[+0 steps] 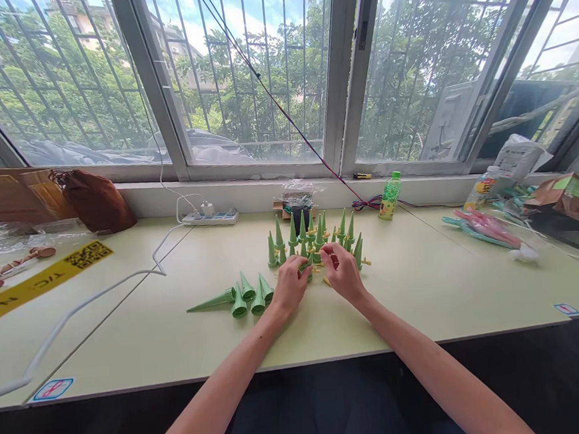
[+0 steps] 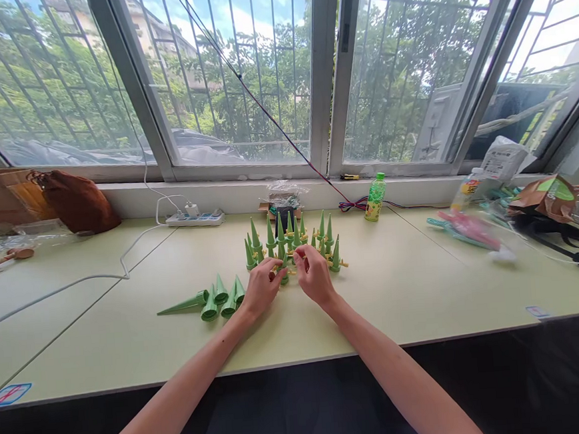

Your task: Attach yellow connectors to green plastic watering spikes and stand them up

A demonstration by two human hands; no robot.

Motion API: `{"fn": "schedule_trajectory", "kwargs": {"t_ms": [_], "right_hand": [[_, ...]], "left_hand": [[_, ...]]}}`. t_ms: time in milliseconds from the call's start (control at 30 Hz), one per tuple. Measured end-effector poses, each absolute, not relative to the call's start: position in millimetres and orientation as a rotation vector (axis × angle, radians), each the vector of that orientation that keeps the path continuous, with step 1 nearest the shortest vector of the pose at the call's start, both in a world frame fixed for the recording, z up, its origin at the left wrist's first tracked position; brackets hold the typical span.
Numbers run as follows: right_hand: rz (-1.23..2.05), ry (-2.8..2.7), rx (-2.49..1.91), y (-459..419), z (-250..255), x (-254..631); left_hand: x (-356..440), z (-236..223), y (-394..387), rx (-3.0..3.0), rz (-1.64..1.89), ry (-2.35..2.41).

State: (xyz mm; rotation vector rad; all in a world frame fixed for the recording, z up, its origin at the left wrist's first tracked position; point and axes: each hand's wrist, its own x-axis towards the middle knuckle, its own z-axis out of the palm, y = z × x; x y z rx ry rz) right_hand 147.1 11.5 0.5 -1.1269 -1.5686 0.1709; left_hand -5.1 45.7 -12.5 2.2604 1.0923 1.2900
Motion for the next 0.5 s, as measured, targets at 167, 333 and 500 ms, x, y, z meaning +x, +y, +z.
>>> {"fn": "schedule_trajectory", "kwargs": {"t_ms": [167, 333, 500], "right_hand": [[0.171, -1.570, -1.130, 11.8, 0.3, 147.6], [0.153, -1.559, -1.155, 12.2, 0.4, 148.3], [0.136, -1.558, -1.176, 14.0, -1.2, 148.8]], "left_hand": [[-4.8, -14.5, 46.5, 2.295, 1.240, 1.110], [-4.4, -11.8, 43.2, 2.258, 1.249, 1.107], [-4.0, -7.3, 42.1, 2.087, 1.367, 1.133]]}}
